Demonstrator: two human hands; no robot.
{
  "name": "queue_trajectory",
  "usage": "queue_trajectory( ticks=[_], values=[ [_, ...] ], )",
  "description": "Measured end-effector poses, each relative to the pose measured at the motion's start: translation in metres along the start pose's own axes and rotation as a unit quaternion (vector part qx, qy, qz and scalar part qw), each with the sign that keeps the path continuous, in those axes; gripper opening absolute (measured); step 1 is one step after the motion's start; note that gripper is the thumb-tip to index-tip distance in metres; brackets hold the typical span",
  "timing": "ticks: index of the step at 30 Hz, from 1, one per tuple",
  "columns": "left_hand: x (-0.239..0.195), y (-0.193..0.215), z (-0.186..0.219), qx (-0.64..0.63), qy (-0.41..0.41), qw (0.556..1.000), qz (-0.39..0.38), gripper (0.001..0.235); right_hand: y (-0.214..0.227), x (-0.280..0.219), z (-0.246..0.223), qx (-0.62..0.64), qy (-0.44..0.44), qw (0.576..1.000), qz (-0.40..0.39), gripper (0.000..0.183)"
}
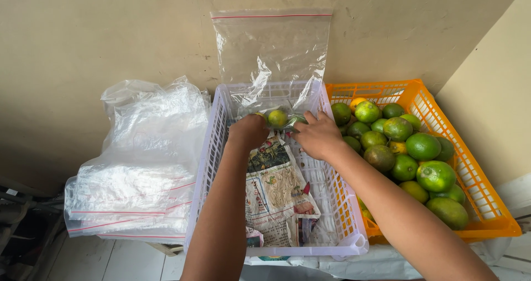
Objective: The person places limes from an orange basket into a clear plastic bag inside a white basket. They repeatedly open and close the bag while adding more limes.
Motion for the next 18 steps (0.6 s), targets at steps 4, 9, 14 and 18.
queue_trajectory(
  ticks=[4, 9, 14, 18],
  values=[
    [-0.001, -0.004, 0.003, -0.015, -0.009, 1.000, -0.016, 0.040, -0.007, 0.000, 0.001, -0.007, -0.003, 1.000, -0.002, 0.047],
    [-0.007, -0.006, 0.010, -0.054, -0.009, 0.997, -0.045, 0.046, 0.011, -0.008, -0.001, -0.040, -0.031, 0.998, -0.032, 0.050],
    [0.011, -0.046, 0.008, -0.038, -0.020, 0.990, -0.134, 0.056, 0.023, -0.012, -0.002, 0.006, -0.037, 0.998, -0.051, 0.039],
    [-0.026, -0.022, 0.043, -0.029, -0.055, 0.987, -0.150, 0.062, 0.050, -0.023, -0.009, 0.032, -0.044, 0.998, -0.033, 0.040]
  ],
)
Point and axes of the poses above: each hand's wrist, its own x-axis towards the middle knuckle, its own y-axis out of the back of the hand, z = x × y, the point moved 8 cm from there along x, towards the middle knuckle, and after that the axes turned 4 degrees about -z, right-handed, at the moved point
